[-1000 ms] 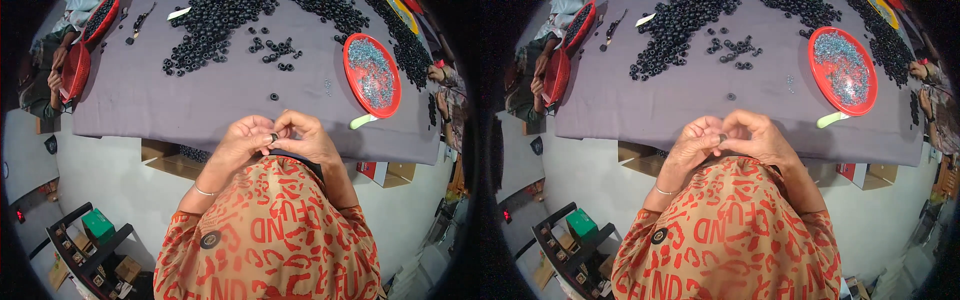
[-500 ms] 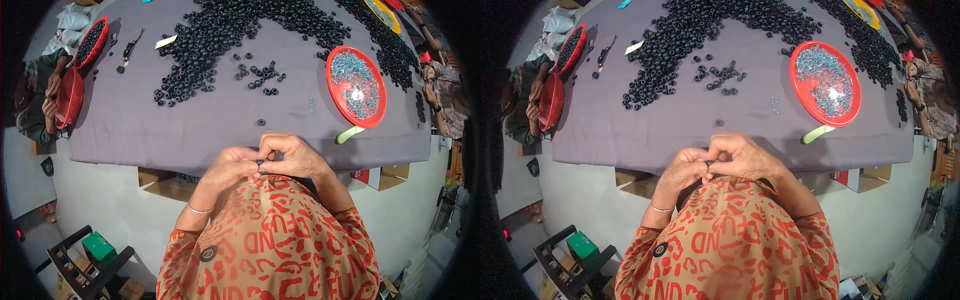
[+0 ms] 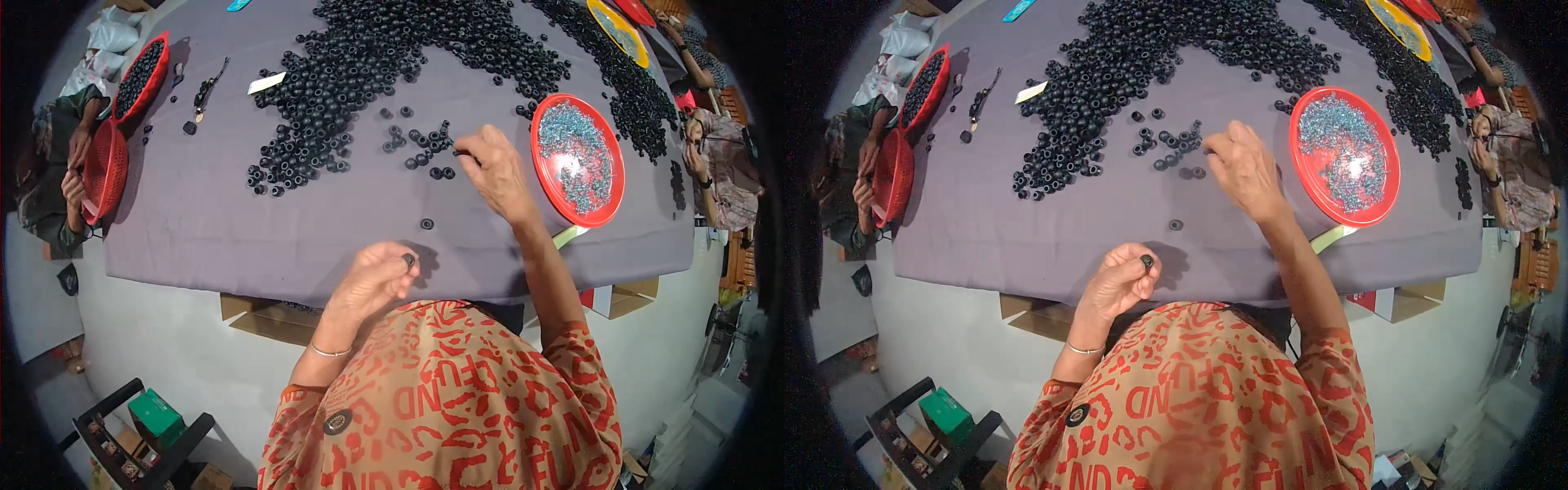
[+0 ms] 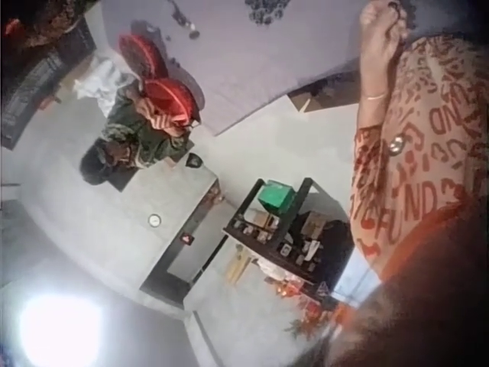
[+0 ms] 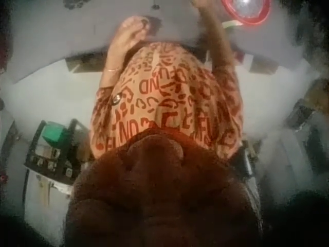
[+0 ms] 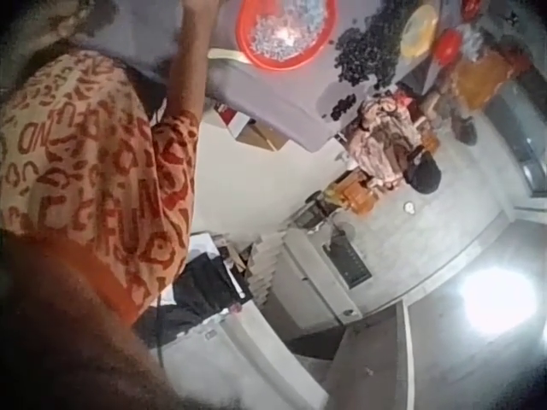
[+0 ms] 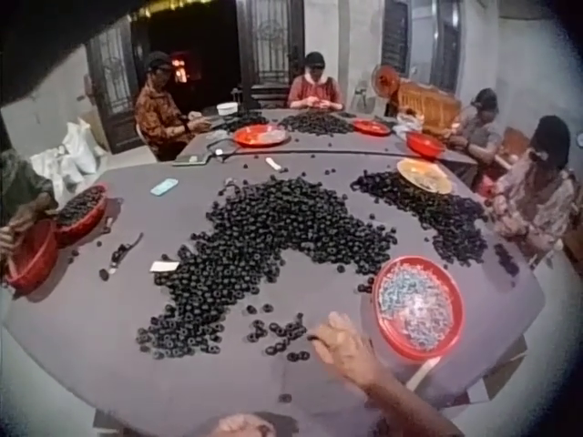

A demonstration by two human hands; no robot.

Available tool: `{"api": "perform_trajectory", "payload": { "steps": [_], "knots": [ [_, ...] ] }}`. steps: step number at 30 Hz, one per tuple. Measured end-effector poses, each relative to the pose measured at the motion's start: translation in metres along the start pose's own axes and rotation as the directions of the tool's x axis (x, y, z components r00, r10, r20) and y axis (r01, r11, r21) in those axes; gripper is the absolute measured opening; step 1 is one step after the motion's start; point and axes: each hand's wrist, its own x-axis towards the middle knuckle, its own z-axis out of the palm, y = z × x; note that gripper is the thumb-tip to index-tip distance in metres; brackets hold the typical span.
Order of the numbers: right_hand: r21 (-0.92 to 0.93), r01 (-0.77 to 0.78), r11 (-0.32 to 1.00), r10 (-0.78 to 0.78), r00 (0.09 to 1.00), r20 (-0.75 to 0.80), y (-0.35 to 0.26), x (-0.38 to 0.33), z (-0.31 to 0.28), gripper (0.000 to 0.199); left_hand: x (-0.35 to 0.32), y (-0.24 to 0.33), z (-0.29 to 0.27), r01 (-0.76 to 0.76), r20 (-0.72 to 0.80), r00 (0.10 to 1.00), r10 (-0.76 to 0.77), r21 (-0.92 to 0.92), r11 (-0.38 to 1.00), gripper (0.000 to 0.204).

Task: The person assembles small components by picking up metal pins and black rubber grommets from the table and inserting the pins into the grommets by hand.

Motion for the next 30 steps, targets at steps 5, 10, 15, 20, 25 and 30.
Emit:
{"api": "perform_trajectory", "payload": {
  "steps": [5,10,15,20,25,30],
  "knots": [
    [-0.144,0.143,0.979,-0.136,0.989,0.059,0.007,0.009,0.007,0.01,0.002,-0.002,0.001,-0.026,-0.007,1.0,0.026,-0.013,1.0,0.012],
    [0.554,-0.336,0.762,0.205,0.936,0.286,-0.031,-0.016,-0.016,0.009,0.002,-0.002,0.0,-0.052,-0.003,0.999,0.052,0.013,0.999,0.009],
    [0.78,-0.534,0.327,0.279,0.843,0.46,-0.05,-0.049,-0.022,0.013,0.002,-0.008,0.009,-0.049,0.007,0.999,0.048,0.013,0.999,0.01],
    [0.816,-0.566,0.115,0.249,0.812,0.528,-0.065,-0.068,-0.025,0.016,-0.002,-0.014,0.018,-0.047,0.042,0.998,0.048,-0.014,0.999,0.012],
    [0.826,-0.563,0.034,0.242,0.806,0.54,-0.071,-0.078,-0.034,0.015,-0.006,-0.016,0.028,-0.022,-0.024,0.999,0.022,0.019,1.0,0.014],
    [0.9,-0.428,0.08,0.254,0.882,0.397,-0.066,-0.083,-0.027,0.012,-0.006,-0.019,0.027,-0.026,0.004,1.0,0.027,-0.053,0.998,0.014]
  ]
}}
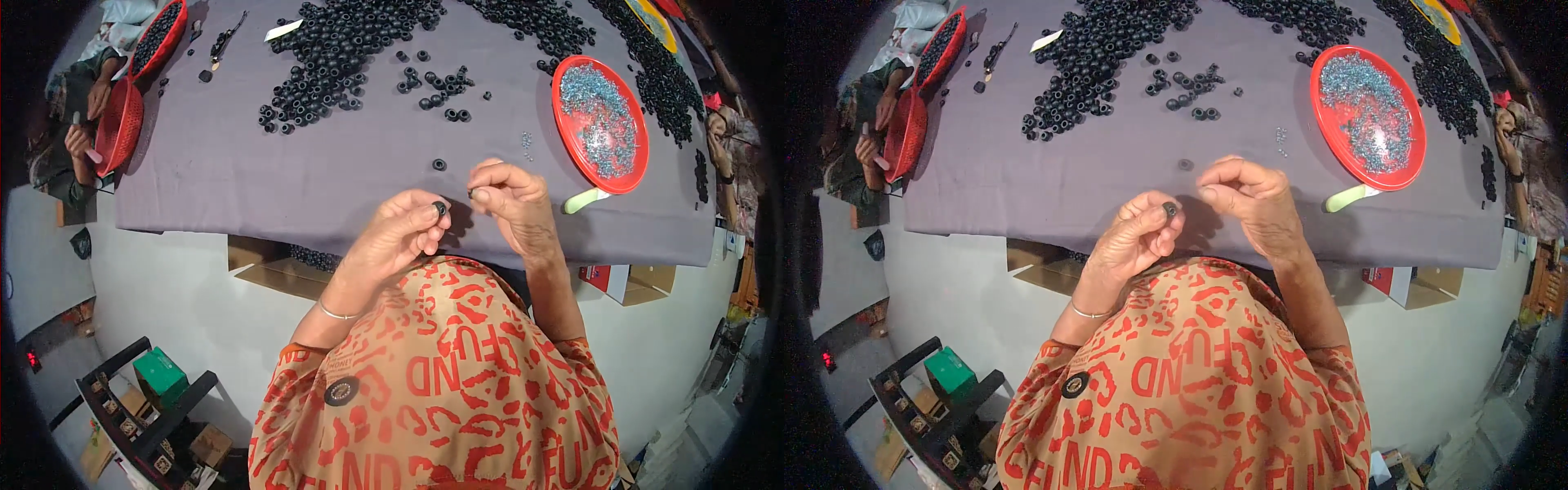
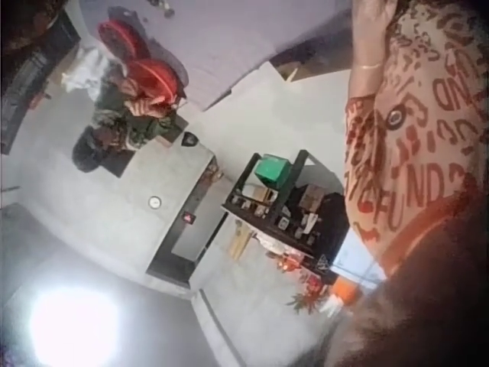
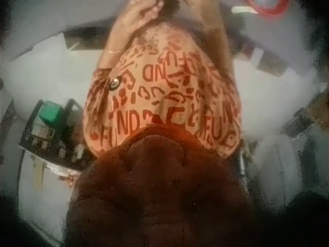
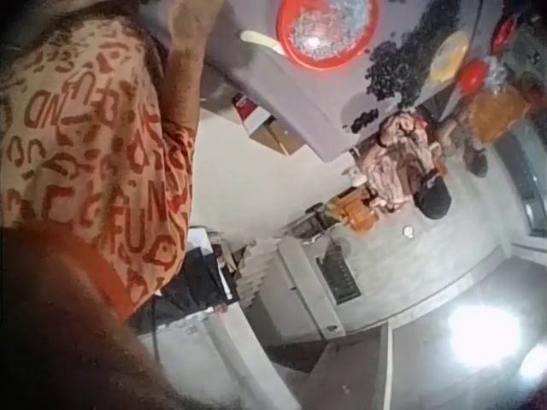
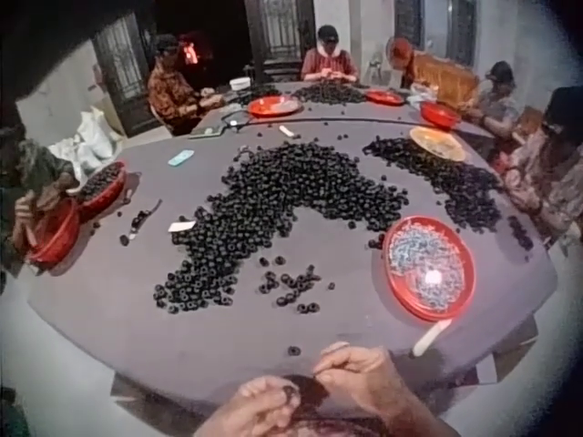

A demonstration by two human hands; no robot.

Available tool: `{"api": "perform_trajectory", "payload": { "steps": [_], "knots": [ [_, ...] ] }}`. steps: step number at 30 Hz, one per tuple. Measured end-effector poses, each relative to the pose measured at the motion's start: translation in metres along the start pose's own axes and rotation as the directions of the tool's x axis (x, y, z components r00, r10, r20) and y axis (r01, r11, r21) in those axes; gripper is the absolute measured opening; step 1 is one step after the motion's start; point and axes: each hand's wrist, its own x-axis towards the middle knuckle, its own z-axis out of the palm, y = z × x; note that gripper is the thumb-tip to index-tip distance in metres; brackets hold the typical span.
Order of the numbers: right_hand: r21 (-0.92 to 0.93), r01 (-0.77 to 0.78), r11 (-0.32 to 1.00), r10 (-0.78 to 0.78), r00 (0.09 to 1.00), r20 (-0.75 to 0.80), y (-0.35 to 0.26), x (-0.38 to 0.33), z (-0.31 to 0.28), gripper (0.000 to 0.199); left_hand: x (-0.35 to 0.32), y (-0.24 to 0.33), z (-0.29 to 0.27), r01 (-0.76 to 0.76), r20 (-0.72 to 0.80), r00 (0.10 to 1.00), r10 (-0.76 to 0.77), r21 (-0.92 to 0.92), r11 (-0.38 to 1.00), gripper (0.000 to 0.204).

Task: The person assembles small components by picking up metal pins and black rubber grommets from the table and inserting the pins into the grommets by hand.

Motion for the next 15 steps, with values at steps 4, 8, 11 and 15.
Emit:
{"api": "perform_trajectory", "payload": {
  "steps": [4,8,11,15],
  "knots": [
    [0.106,-0.146,0.984,0.149,0.989,-0.014,0.002,-0.005,-0.003,0.012,0.001,-0.005,0.0,-0.012,0.045,0.999,0.016,-0.084,0.996,0.014],
    [0.174,-0.219,0.96,0.219,0.975,0.018,-0.007,-0.011,0.004,0.015,0.0,-0.007,0.003,-0.006,0.019,1.0,0.008,-0.103,0.995,0.014],
    [0.117,-0.185,0.976,0.184,0.983,0.025,-0.007,-0.014,0.007,0.017,-0.002,-0.008,0.006,-0.024,0.041,0.999,0.028,-0.106,0.994,0.014],
    [0.015,-0.163,0.986,0.163,0.987,0.001,-0.006,-0.018,0.011,0.017,-0.003,-0.01,0.007,-0.04,0.085,0.995,0.052,-0.129,0.991,0.013]
  ]
}}
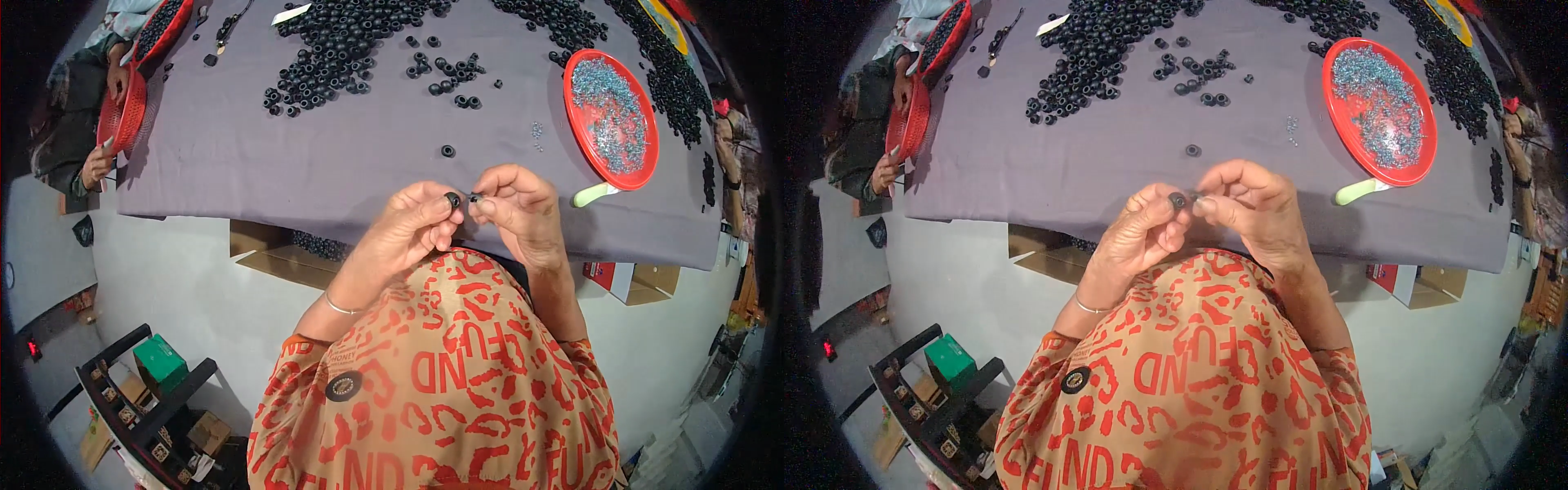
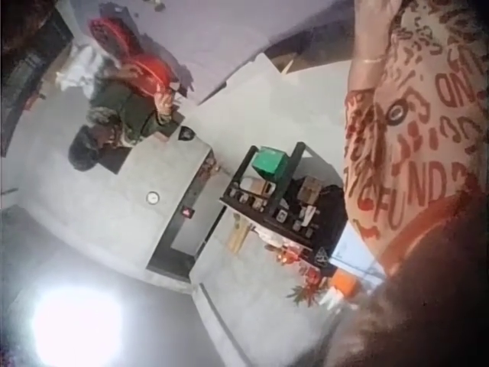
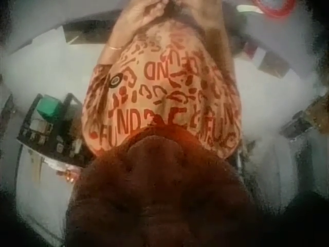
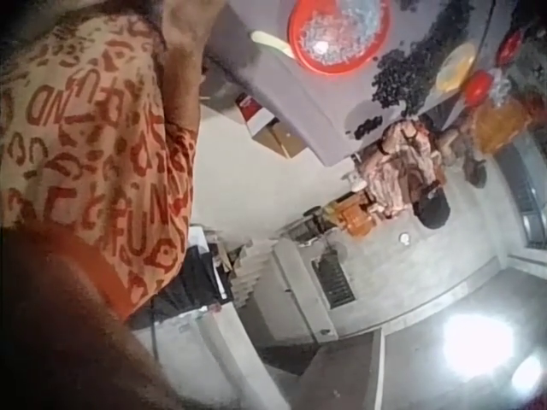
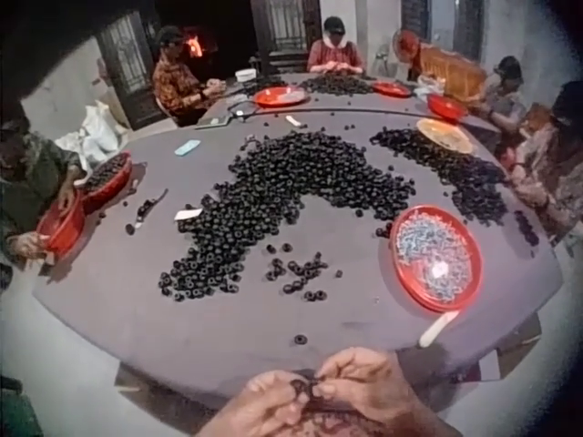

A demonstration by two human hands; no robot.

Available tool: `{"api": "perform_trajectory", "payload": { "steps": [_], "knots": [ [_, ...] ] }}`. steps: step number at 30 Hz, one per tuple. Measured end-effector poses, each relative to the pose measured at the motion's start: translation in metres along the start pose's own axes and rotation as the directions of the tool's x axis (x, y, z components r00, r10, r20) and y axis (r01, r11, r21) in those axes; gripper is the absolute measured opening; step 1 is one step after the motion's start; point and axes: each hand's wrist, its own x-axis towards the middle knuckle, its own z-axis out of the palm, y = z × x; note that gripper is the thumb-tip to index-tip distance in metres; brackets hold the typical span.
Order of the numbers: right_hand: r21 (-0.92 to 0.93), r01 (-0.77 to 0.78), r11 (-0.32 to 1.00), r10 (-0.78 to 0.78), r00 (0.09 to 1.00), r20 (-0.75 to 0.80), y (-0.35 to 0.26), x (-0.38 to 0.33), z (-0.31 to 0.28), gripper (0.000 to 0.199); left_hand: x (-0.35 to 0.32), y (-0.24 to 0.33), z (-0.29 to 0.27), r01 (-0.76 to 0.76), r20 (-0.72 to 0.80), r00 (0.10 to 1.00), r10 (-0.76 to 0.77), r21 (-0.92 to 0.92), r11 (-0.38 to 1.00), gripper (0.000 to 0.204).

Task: The person assembles small components by picking up metal pins and black rubber grommets from the table and inserting the pins into the grommets by hand.

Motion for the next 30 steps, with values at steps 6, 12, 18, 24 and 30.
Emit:
{"api": "perform_trajectory", "payload": {
  "steps": [6,12,18,24,30],
  "knots": [
    [-0.074,0.089,0.993,-0.091,0.996,-0.019,0.004,-0.004,0.005,0.015,-0.002,-0.002,0.0,-0.003,0.044,0.999,0.003,0.008,1.0,0.012],
    [-0.047,0.236,0.971,-0.235,0.971,0.038,0.01,-0.005,0.006,0.015,-0.005,-0.002,-0.001,-0.012,0.031,0.999,0.011,0.024,1.0,0.012],
    [-0.157,0.255,0.954,-0.257,0.966,0.005,0.007,-0.008,0.012,0.014,-0.006,-0.003,-0.003,-0.014,-0.002,1.0,0.015,0.044,0.999,0.013],
    [-0.236,0.289,0.928,-0.304,0.952,-0.029,0.007,-0.007,0.01,0.017,-0.008,-0.003,-0.004,-0.003,-0.02,1.0,0.004,0.028,1.0,0.013],
    [-0.24,0.314,0.919,-0.297,0.949,0.103,0.004,-0.007,0.012,0.022,-0.007,-0.004,-0.004,-0.01,-0.009,1.0,0.011,0.045,0.999,0.014]
  ]
}}
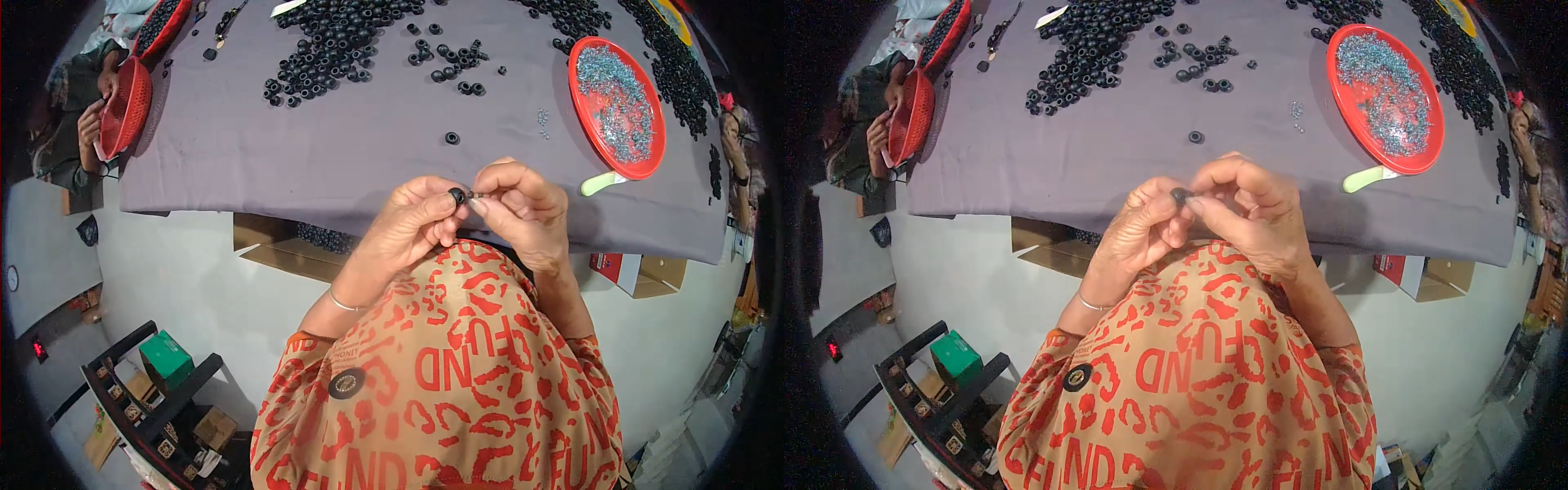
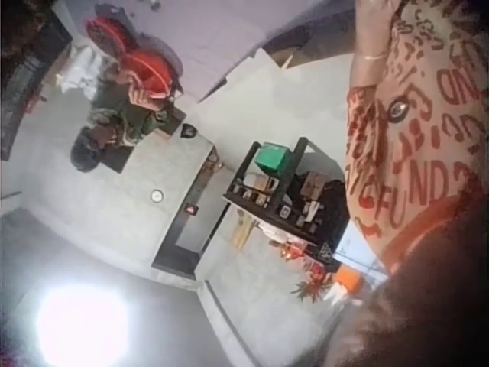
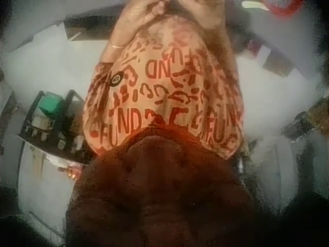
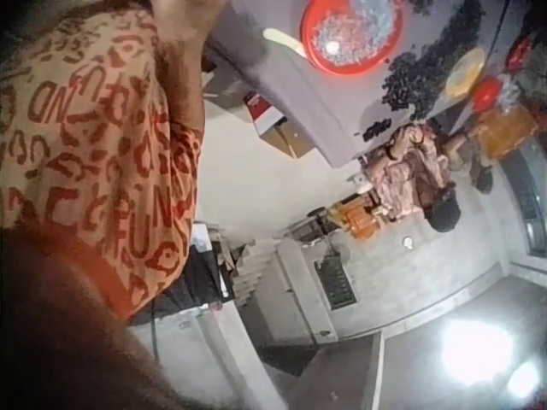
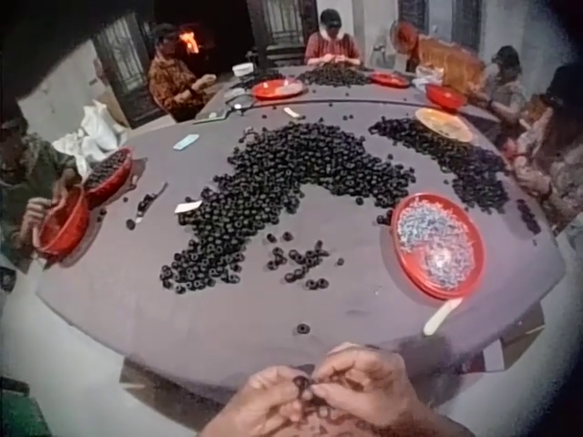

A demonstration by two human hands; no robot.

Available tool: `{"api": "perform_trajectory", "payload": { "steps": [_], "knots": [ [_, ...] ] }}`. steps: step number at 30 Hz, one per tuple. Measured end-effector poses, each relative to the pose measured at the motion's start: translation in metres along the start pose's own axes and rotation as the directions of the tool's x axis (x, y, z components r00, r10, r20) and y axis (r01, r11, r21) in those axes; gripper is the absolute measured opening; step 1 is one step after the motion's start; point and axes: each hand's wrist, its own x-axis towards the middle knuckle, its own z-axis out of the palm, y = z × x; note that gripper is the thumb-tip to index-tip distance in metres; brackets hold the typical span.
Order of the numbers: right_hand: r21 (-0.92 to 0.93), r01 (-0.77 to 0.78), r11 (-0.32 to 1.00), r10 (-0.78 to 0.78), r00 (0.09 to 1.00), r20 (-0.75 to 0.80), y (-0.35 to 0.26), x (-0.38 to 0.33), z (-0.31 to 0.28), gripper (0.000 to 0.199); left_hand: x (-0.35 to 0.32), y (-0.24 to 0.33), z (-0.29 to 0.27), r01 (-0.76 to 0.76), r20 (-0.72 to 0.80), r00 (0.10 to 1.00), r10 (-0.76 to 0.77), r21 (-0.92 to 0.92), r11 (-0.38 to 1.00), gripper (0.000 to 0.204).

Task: The person assembles small components by picking up metal pins and black rubber grommets from the table and inserting the pins into the grommets by hand.

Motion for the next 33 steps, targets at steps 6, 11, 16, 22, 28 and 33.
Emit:
{"api": "perform_trajectory", "payload": {
  "steps": [6,11,16,22,28,33],
  "knots": [
    [-0.012,-0.013,1.0,0.012,0.998,-0.069,0.001,-0.003,0.002,0.023,0.001,-0.001,-0.004,-0.011,0.01,1.0,0.011,0.017,1.0,0.014],
    [-0.052,0.079,0.995,-0.077,0.996,0.043,0.004,0.0,-0.003,0.022,0.001,-0.001,-0.006,-0.014,0.035,0.999,0.014,0.005,1.0,0.015],
    [-0.197,0.116,0.973,-0.118,0.993,0.002,0.0,0.002,0.0,0.02,0.002,-0.001,-0.007,0.0,0.055,0.998,0.001,-0.019,1.0,0.016],
    [-0.357,0.235,0.904,-0.249,0.968,0.005,0.002,0.005,0.004,0.021,0.003,-0.002,-0.008,0.003,0.063,0.998,-0.001,-0.026,1.0,0.016],
    [-0.427,0.229,0.874,-0.238,0.971,0.034,0.0,0.004,0.005,0.023,0.002,0.0,-0.009,0.024,0.042,0.999,-0.025,0.024,0.999,0.016],
    [-0.464,0.239,0.853,-0.227,0.97,0.084,-0.001,0.005,0.005,0.02,-0.003,0.004,-0.014,0.033,0.011,0.999,-0.035,0.088,0.996,0.014]
  ]
}}
